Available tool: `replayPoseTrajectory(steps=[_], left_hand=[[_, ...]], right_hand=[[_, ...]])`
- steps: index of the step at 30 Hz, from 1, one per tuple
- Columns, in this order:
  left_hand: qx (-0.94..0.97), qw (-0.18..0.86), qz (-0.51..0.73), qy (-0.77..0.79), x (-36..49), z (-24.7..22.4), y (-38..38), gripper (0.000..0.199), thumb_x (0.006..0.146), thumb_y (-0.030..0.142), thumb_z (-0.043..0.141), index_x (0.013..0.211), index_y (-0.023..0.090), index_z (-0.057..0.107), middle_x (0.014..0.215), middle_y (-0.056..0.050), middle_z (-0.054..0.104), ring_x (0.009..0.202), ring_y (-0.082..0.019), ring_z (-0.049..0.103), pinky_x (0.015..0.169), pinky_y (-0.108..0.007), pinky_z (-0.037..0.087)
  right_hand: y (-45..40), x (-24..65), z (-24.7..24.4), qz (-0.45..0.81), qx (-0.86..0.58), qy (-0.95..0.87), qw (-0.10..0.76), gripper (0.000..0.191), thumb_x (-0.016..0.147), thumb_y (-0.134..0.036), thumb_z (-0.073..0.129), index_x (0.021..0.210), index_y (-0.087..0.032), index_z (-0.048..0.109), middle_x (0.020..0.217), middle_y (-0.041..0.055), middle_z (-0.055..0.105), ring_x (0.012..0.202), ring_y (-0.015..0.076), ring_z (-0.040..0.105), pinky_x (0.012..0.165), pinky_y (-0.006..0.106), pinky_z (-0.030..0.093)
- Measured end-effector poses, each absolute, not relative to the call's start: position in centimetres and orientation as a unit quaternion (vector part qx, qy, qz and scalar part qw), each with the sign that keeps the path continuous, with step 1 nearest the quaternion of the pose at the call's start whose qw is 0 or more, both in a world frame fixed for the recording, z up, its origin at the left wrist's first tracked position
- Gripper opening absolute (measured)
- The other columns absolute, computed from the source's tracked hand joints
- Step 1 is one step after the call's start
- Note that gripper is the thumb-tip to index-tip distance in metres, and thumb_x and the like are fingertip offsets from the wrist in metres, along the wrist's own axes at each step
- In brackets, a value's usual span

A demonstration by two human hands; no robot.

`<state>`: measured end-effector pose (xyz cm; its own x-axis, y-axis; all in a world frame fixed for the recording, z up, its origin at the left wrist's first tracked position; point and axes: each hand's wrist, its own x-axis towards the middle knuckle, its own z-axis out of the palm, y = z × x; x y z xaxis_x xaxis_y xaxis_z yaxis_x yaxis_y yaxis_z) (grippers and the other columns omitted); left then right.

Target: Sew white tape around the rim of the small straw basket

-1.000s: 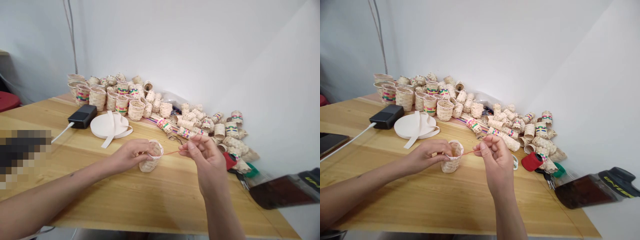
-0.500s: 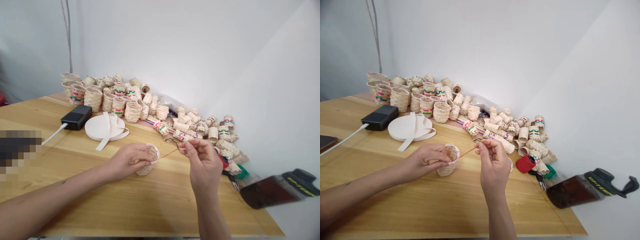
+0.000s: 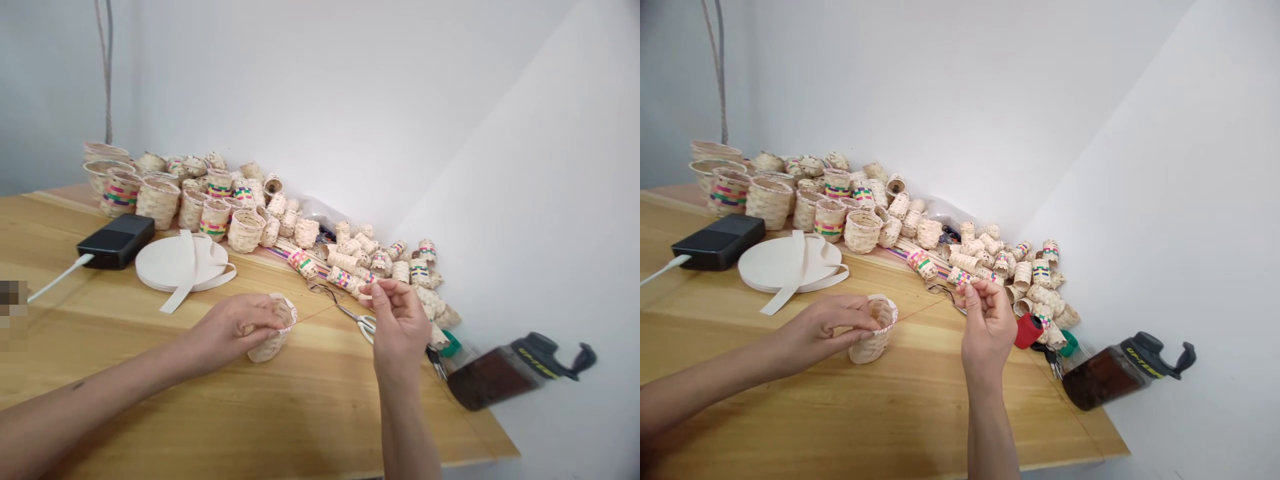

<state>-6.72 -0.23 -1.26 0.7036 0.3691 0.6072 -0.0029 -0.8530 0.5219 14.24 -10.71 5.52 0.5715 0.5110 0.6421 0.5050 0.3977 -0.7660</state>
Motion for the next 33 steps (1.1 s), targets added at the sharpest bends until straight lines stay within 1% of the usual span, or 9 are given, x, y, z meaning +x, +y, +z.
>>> replayPoseTrajectory(steps=[6, 9, 12, 15, 19, 21, 24, 28, 33], left_hand=[[0.888, 0.26, 0.365, 0.101, -6.7, -1.5, -0.2, 0.019, 0.091, 0.023, 0.052, 0.093, 0.022, 0.07, 0.093, -0.002, 0.069, 0.086, -0.015, 0.062, 0.075, -0.022, 0.044], [0.884, 0.288, 0.355, 0.095, -6.7, -1.1, -0.2, 0.016, 0.09, 0.024, 0.056, 0.096, 0.021, 0.07, 0.101, -0.003, 0.069, 0.093, -0.015, 0.062, 0.082, -0.023, 0.043], [0.851, 0.331, 0.382, 0.144, -7.0, -0.2, -0.4, 0.023, 0.084, 0.029, 0.064, 0.104, 0.02, 0.07, 0.101, -0.004, 0.069, 0.087, -0.016, 0.06, 0.074, -0.023, 0.044], [0.772, 0.442, 0.403, 0.214, -7.3, 0.8, -0.8, 0.041, 0.082, 0.034, 0.065, 0.12, 0.019, 0.062, 0.093, -0.005, 0.069, 0.063, -0.011, 0.05, 0.056, -0.021, 0.039], [0.619, 0.692, 0.36, 0.097, -7.2, 0.9, -1.1, 0.065, 0.083, 0.04, 0.065, 0.141, 0.025, 0.039, 0.117, -0.011, 0.062, 0.054, -0.006, 0.047, 0.053, -0.022, 0.041], [0.571, 0.751, 0.328, 0.047, -7.0, 0.6, -1.2, 0.07, 0.083, 0.037, 0.068, 0.143, 0.026, 0.035, 0.105, -0.009, 0.065, 0.051, -0.005, 0.049, 0.053, -0.022, 0.04], [0.539, 0.787, 0.299, 0.022, -6.7, 0.1, -1.1, 0.061, 0.083, 0.034, 0.069, 0.138, 0.022, 0.044, 0.077, -0.002, 0.064, 0.048, -0.006, 0.05, 0.053, -0.021, 0.04], [0.532, 0.799, 0.279, 0.024, -6.4, -0.3, -1.0, 0.051, 0.081, 0.035, 0.071, 0.126, 0.016, 0.056, 0.073, -0.002, 0.064, 0.044, -0.005, 0.046, 0.048, -0.021, 0.039], [0.548, 0.782, 0.287, 0.083, -6.2, -0.4, -1.0, 0.049, 0.079, 0.038, 0.072, 0.12, 0.014, 0.06, 0.056, 0.005, 0.055, 0.042, -0.005, 0.043, 0.045, -0.018, 0.032]], right_hand=[[-10.8, 14.6, 5.4, 0.058, -0.554, -0.49, 0.671, 0.018, 0.081, -0.029, 0.066, 0.094, -0.017, 0.062, 0.075, 0.0007, 0.066, 0.07, 0.0149, 0.065, 0.06, 0.027, 0.055], [-10.7, 14.2, 5.1, 0.077, -0.576, -0.532, 0.616, 0.028, 0.083, -0.031, 0.063, 0.109, -0.02, 0.064, 0.078, 0.0001, 0.066, 0.072, 0.0143, 0.063, 0.065, 0.027, 0.052], [-10.6, 13.2, 5.2, 0.073, -0.604, -0.577, 0.544, 0.022, 0.085, -0.031, 0.061, 0.104, -0.022, 0.07, 0.086, 0.0018, 0.069, 0.078, 0.0158, 0.063, 0.07, 0.028, 0.05], [-10.2, 11.9, 5.4, 0.087, -0.596, -0.623, 0.499, 0.015, 0.086, -0.028, 0.061, 0.096, -0.024, 0.072, 0.088, 0.0013, 0.07, 0.078, 0.0161, 0.063, 0.068, 0.027, 0.048], [-9.2, 9.9, 5.4, 0.098, -0.559, -0.681, 0.462, 0.013, 0.087, -0.024, 0.06, 0.093, -0.027, 0.071, 0.085, -0.0019, 0.07, 0.075, 0.0139, 0.061, 0.067, 0.025, 0.045], [-8.7, 9.2, 5.1, 0.087, -0.544, -0.702, 0.452, 0.012, 0.088, -0.023, 0.059, 0.092, -0.026, 0.07, 0.086, -0.0022, 0.07, 0.075, 0.0135, 0.059, 0.067, 0.025, 0.044], [-8.3, 8.7, 4.7, 0.066, -0.536, -0.716, 0.443, 0.013, 0.089, -0.022, 0.058, 0.093, -0.024, 0.069, 0.084, -0.0018, 0.069, 0.073, 0.0137, 0.058, 0.067, 0.026, 0.042], [-8.3, 8.7, 4.1, 0.071, -0.551, -0.708, 0.436, 0.014, 0.089, -0.022, 0.057, 0.094, -0.025, 0.07, 0.076, -0.0027, 0.066, 0.072, 0.014, 0.057, 0.067, 0.026, 0.042], [-8.7, 9.0, 3.0, 0.151, -0.563, -0.662, 0.471, 0.014, 0.088, -0.026, 0.058, 0.094, -0.025, 0.07, 0.085, -0.0016, 0.069, 0.076, 0.0142, 0.06, 0.067, 0.026, 0.044]])
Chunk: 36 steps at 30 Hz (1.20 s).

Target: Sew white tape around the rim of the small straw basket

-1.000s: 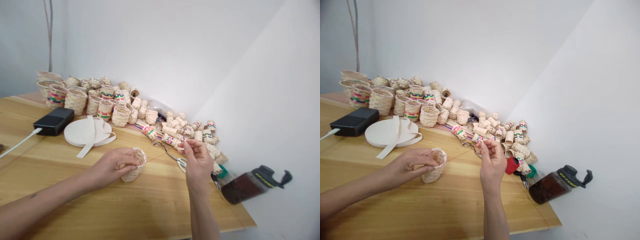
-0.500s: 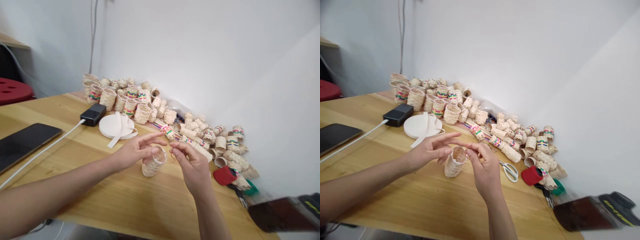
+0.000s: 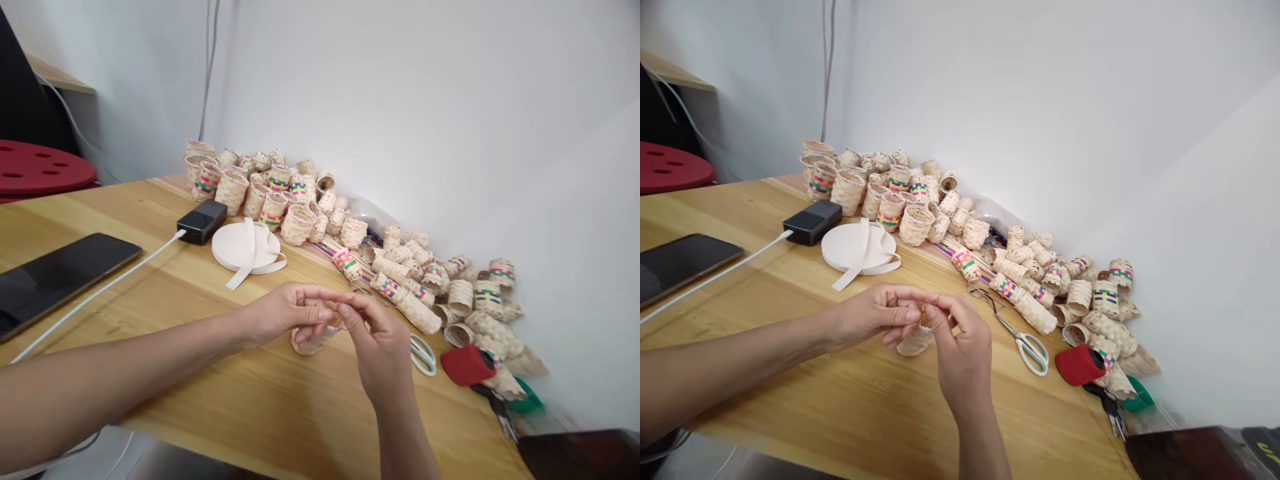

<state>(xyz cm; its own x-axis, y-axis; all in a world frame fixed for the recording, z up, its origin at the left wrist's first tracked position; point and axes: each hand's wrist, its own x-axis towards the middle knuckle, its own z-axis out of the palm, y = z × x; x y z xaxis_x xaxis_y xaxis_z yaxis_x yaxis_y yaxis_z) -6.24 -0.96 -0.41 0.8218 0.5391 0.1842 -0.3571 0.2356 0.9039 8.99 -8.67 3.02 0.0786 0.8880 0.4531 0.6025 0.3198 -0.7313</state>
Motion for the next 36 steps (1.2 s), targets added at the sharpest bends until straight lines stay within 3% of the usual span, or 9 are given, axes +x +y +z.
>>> replayPoseTrajectory(steps=[3, 7, 15, 23, 31, 36], left_hand=[[0.559, 0.765, 0.3, 0.115, -6.1, -0.4, -1.1, 0.044, 0.077, 0.043, 0.073, 0.107, 0.012, 0.064, 0.053, 0.005, 0.053, 0.041, -0.005, 0.042, 0.043, -0.017, 0.029], [0.587, 0.737, 0.302, 0.144, -6.0, -0.4, -1.2, 0.036, 0.076, 0.046, 0.07, 0.081, 0.012, 0.059, 0.053, 0.005, 0.052, 0.039, -0.005, 0.04, 0.04, -0.016, 0.027], [0.618, 0.713, 0.303, 0.134, -6.3, 0.3, -1.1, 0.027, 0.083, 0.039, 0.062, 0.078, 0.012, 0.057, 0.051, 0.007, 0.044, 0.042, -0.005, 0.034, 0.04, -0.017, 0.024], [0.634, 0.684, 0.339, 0.128, -6.4, 0.3, -1.2, 0.023, 0.081, 0.035, 0.064, 0.076, 0.013, 0.061, 0.053, 0.008, 0.037, 0.048, -0.006, 0.027, 0.048, -0.019, 0.023], [0.57, 0.74, 0.335, 0.122, -6.2, 0.1, -1.1, 0.026, 0.074, 0.036, 0.073, 0.077, 0.012, 0.066, 0.072, -0.001, 0.062, 0.064, -0.01, 0.051, 0.061, -0.021, 0.038], [0.558, 0.744, 0.342, 0.134, -6.4, 0.4, -1.2, 0.026, 0.076, 0.037, 0.072, 0.072, 0.012, 0.064, 0.061, 0.002, 0.056, 0.053, -0.007, 0.042, 0.052, -0.018, 0.032]], right_hand=[[-8.7, 9.0, 2.3, 0.193, -0.558, -0.632, 0.502, 0.012, 0.088, -0.026, 0.059, 0.092, -0.026, 0.07, 0.088, -0.001, 0.07, 0.08, 0.0146, 0.061, 0.071, 0.026, 0.045], [-8.6, 9.0, 1.9, 0.153, -0.542, -0.632, 0.532, 0.01, 0.087, -0.024, 0.061, 0.083, -0.026, 0.07, 0.089, -0.0002, 0.066, 0.088, 0.0148, 0.059, 0.077, 0.026, 0.044], [-7.7, 9.0, 1.2, 0.218, -0.531, -0.593, 0.565, 0.021, 0.085, -0.032, 0.061, 0.068, -0.02, 0.06, 0.085, 0.0015, 0.057, 0.089, 0.0159, 0.054, 0.077, 0.027, 0.042], [-7.4, 9.0, 1.9, 0.162, -0.534, -0.629, 0.541, 0.023, 0.083, -0.029, 0.063, 0.063, -0.019, 0.057, 0.087, 0.0041, 0.055, 0.093, 0.0197, 0.053, 0.074, 0.03, 0.042], [-7.7, 8.7, 1.9, 0.19, -0.528, -0.614, 0.555, 0.023, 0.082, -0.03, 0.065, 0.062, -0.019, 0.059, 0.084, 0.0032, 0.058, 0.086, 0.0178, 0.056, 0.075, 0.029, 0.045], [-7.9, 8.7, 1.7, 0.269, -0.508, -0.584, 0.573, 0.015, 0.086, -0.033, 0.061, 0.079, -0.022, 0.069, 0.087, 0.0026, 0.065, 0.082, 0.0166, 0.061, 0.07, 0.026, 0.049]])
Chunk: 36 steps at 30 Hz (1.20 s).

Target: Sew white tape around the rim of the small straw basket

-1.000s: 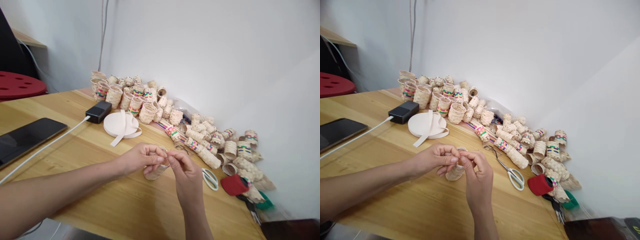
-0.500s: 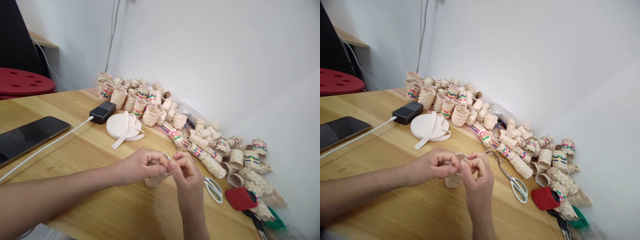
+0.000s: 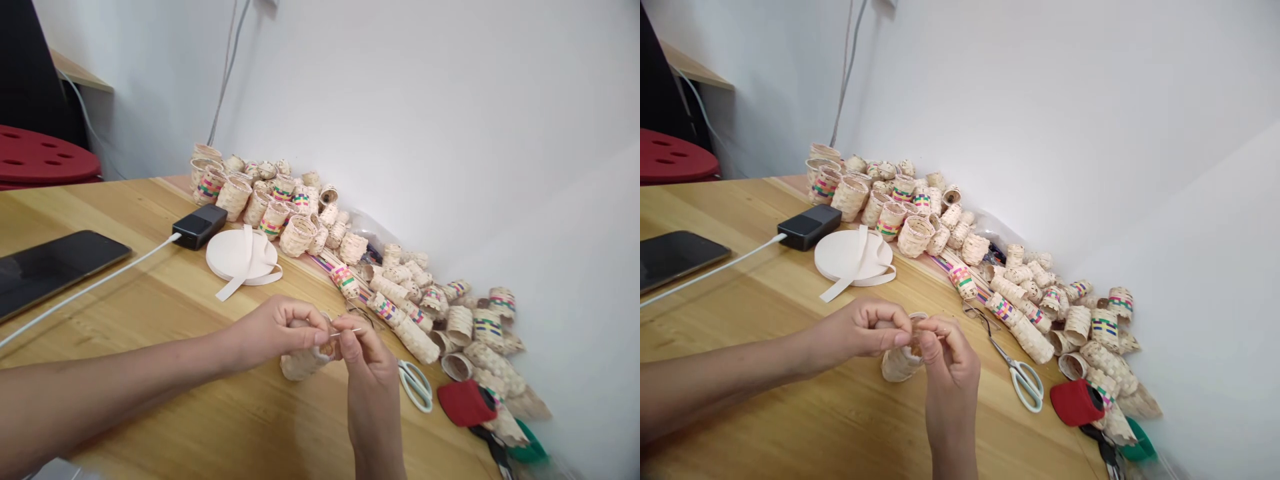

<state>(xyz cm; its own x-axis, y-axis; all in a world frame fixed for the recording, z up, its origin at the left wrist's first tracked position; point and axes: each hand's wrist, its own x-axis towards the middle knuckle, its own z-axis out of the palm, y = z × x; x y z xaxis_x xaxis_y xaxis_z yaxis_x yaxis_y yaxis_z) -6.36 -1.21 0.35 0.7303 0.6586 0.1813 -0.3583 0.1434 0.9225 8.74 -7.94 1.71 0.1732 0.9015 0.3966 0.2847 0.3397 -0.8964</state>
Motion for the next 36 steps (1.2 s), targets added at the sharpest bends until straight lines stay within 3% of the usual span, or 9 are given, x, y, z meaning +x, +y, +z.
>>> replayPoseTrajectory(steps=[5, 9, 11, 14, 17, 20, 24, 31, 36], left_hand=[[0.566, 0.738, 0.332, 0.158, -6.4, 0.6, -1.4, 0.028, 0.076, 0.039, 0.071, 0.073, 0.012, 0.063, 0.053, 0.006, 0.048, 0.045, -0.004, 0.029, 0.044, -0.017, 0.023], [0.601, 0.708, 0.347, 0.132, -6.5, 0.6, -1.4, 0.026, 0.08, 0.037, 0.067, 0.073, 0.012, 0.064, 0.055, 0.005, 0.051, 0.045, -0.005, 0.036, 0.045, -0.017, 0.03], [0.639, 0.657, 0.373, 0.146, -6.7, 0.6, -1.2, 0.022, 0.082, 0.034, 0.065, 0.078, 0.013, 0.067, 0.066, 0.001, 0.061, 0.052, -0.008, 0.047, 0.051, -0.019, 0.037], [0.715, 0.52, 0.432, 0.177, -7.2, 0.7, -0.3, 0.016, 0.085, 0.028, 0.061, 0.091, 0.016, 0.071, 0.087, -0.005, 0.069, 0.078, -0.015, 0.06, 0.072, -0.025, 0.046], [0.795, 0.386, 0.448, 0.137, -7.6, 0.4, 0.9, 0.015, 0.086, 0.024, 0.061, 0.095, 0.019, 0.071, 0.097, -0.006, 0.071, 0.092, -0.019, 0.061, 0.087, -0.031, 0.043], [0.848, 0.32, 0.415, 0.081, -7.7, 0.0, 1.7, 0.016, 0.086, 0.023, 0.063, 0.099, 0.021, 0.072, 0.105, -0.007, 0.071, 0.094, -0.02, 0.06, 0.088, -0.033, 0.041], [0.875, 0.302, 0.377, 0.035, -7.4, -0.3, 1.7, 0.015, 0.085, 0.022, 0.066, 0.098, 0.022, 0.072, 0.109, -0.008, 0.07, 0.095, -0.019, 0.06, 0.087, -0.031, 0.04], [0.876, 0.317, 0.353, 0.084, -6.8, -0.2, 0.7, 0.012, 0.086, 0.025, 0.064, 0.088, 0.02, 0.074, 0.088, -0.007, 0.072, 0.082, -0.018, 0.062, 0.075, -0.025, 0.044], [0.865, 0.33, 0.36, 0.116, -6.5, -0.5, 0.1, 0.013, 0.087, 0.026, 0.061, 0.086, 0.018, 0.072, 0.087, -0.006, 0.072, 0.08, -0.017, 0.063, 0.074, -0.025, 0.046]], right_hand=[[-8.3, 8.6, 1.7, 0.277, -0.489, -0.592, 0.578, 0.007, 0.083, -0.025, 0.064, 0.081, -0.022, 0.07, 0.088, 0.0027, 0.069, 0.088, 0.0174, 0.064, 0.074, 0.027, 0.052], [-8.8, 8.1, 2.1, 0.245, -0.513, -0.574, 0.589, 0.011, 0.086, -0.028, 0.061, 0.082, -0.02, 0.068, 0.088, 0.004, 0.071, 0.084, 0.0173, 0.065, 0.078, 0.031, 0.054], [-9.3, 8.1, 2.4, 0.227, -0.539, -0.558, 0.589, 0.013, 0.087, -0.031, 0.06, 0.086, -0.02, 0.068, 0.088, 0.0045, 0.071, 0.076, 0.0157, 0.065, 0.072, 0.03, 0.055], [-10.2, 8.5, 2.7, 0.191, -0.563, -0.542, 0.594, 0.013, 0.087, -0.032, 0.061, 0.087, -0.02, 0.067, 0.082, 0.0043, 0.071, 0.068, 0.0147, 0.065, 0.065, 0.028, 0.056], [-11.2, 9.3, 3.0, 0.156, -0.569, -0.558, 0.584, 0.012, 0.086, -0.03, 0.062, 0.09, -0.02, 0.069, 0.079, 0.0042, 0.07, 0.068, 0.0154, 0.065, 0.064, 0.028, 0.057], [-12.1, 10.0, 3.2, 0.129, -0.567, -0.564, 0.586, 0.012, 0.086, -0.028, 0.063, 0.093, -0.022, 0.07, 0.08, 0.0032, 0.07, 0.07, 0.0152, 0.066, 0.064, 0.027, 0.057], [-12.9, 10.4, 3.3, 0.109, -0.549, -0.58, 0.592, 0.013, 0.088, -0.026, 0.061, 0.096, -0.025, 0.071, 0.078, 0.0006, 0.069, 0.068, 0.0137, 0.065, 0.061, 0.024, 0.055], [-13.7, 10.5, 2.7, 0.118, -0.516, -0.569, 0.629, 0.014, 0.091, -0.027, 0.057, 0.092, -0.025, 0.07, 0.077, 0.0001, 0.064, 0.069, 0.0141, 0.061, 0.062, 0.027, 0.052], [-14.8, 10.4, 2.6, 0.117, -0.519, -0.555, 0.639, 0.018, 0.087, -0.023, 0.063, 0.104, -0.03, 0.067, 0.072, -0.0026, 0.064, 0.068, 0.0132, 0.062, 0.062, 0.024, 0.052]])
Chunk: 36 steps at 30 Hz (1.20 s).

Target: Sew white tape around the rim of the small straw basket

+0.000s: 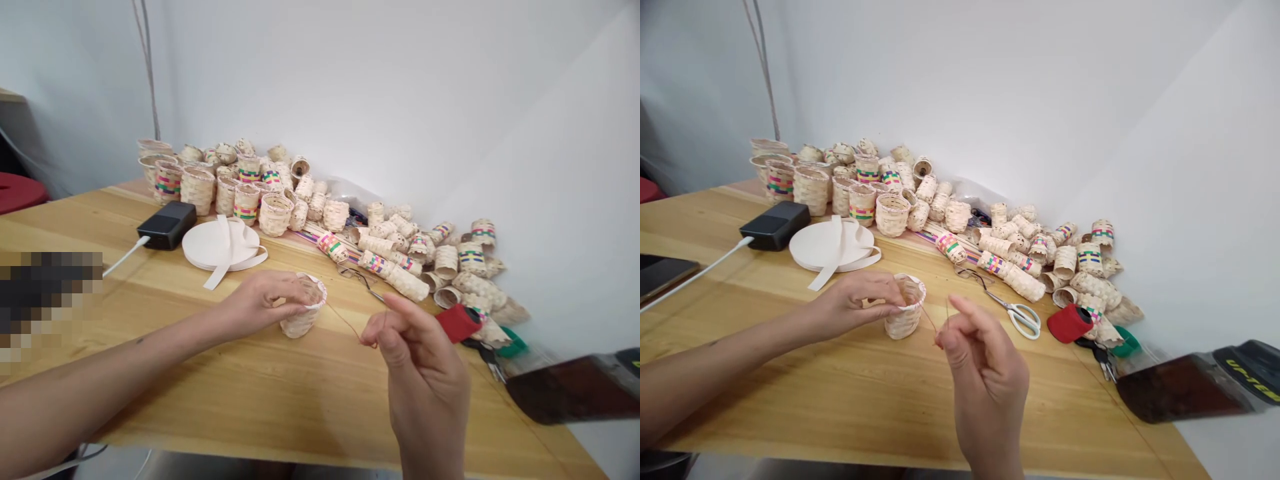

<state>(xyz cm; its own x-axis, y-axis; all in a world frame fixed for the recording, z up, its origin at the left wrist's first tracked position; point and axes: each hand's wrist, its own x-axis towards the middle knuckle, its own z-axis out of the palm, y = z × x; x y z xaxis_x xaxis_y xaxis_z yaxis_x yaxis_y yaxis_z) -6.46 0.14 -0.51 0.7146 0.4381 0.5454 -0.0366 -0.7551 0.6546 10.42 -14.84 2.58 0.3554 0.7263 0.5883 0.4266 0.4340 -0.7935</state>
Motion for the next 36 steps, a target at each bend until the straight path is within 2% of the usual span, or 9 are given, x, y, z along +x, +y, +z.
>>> replayPoseTrajectory(steps=[4, 8, 12, 22, 36], left_hand=[[0.841, 0.342, 0.388, 0.157, -6.1, -1.2, -0.3, 0.011, 0.086, 0.022, 0.061, 0.087, 0.017, 0.071, 0.088, -0.006, 0.072, 0.085, -0.018, 0.064, 0.078, -0.026, 0.046], [0.824, 0.348, 0.417, 0.163, -6.0, -1.7, -0.6, 0.011, 0.086, 0.021, 0.061, 0.089, 0.017, 0.071, 0.094, -0.007, 0.072, 0.09, -0.019, 0.064, 0.082, -0.028, 0.047], [0.829, 0.34, 0.407, 0.176, -6.0, -1.8, -0.6, 0.012, 0.086, 0.021, 0.06, 0.09, 0.017, 0.071, 0.09, -0.007, 0.071, 0.086, -0.019, 0.064, 0.077, -0.028, 0.047], [0.84, 0.313, 0.416, 0.154, -6.0, -2.0, -0.4, 0.013, 0.086, 0.017, 0.059, 0.091, 0.017, 0.071, 0.086, -0.005, 0.07, 0.081, -0.016, 0.063, 0.074, -0.026, 0.048], [0.848, 0.305, 0.41, 0.143, -5.9, -2.2, -0.1, 0.016, 0.086, 0.015, 0.059, 0.097, 0.017, 0.072, 0.088, -0.006, 0.069, 0.083, -0.016, 0.063, 0.074, -0.026, 0.049]], right_hand=[[-15.3, 10.2, 1.6, 0.137, -0.553, -0.557, 0.604, 0.003, 0.086, -0.023, 0.064, 0.086, -0.025, 0.066, 0.073, -0.0023, 0.066, 0.066, 0.0125, 0.063, 0.058, 0.021, 0.05], [-14.6, 10.0, 0.1, 0.111, -0.606, -0.586, 0.527, 0.008, 0.088, -0.022, 0.059, 0.082, -0.023, 0.063, 0.072, -0.0025, 0.064, 0.065, 0.0128, 0.061, 0.061, 0.022, 0.047], [-13.2, 10.0, -0.7, 0.06, -0.619, -0.621, 0.476, 0.012, 0.09, -0.02, 0.053, 0.081, -0.021, 0.062, 0.078, 0.0, 0.064, 0.071, 0.0145, 0.06, 0.065, 0.024, 0.046], [-11.9, 10.2, -1.5, 0.056, -0.611, -0.639, 0.464, 0.014, 0.092, -0.015, 0.052, 0.092, -0.02, 0.065, 0.085, 0.0022, 0.064, 0.081, 0.0148, 0.058, 0.072, 0.025, 0.044], [-11.8, 10.1, -1.5, 0.052, -0.608, -0.641, 0.465, 0.016, 0.089, -0.01, 0.054, 0.092, -0.017, 0.068, 0.081, 0.0024, 0.063, 0.076, 0.0135, 0.057, 0.068, 0.023, 0.042]])
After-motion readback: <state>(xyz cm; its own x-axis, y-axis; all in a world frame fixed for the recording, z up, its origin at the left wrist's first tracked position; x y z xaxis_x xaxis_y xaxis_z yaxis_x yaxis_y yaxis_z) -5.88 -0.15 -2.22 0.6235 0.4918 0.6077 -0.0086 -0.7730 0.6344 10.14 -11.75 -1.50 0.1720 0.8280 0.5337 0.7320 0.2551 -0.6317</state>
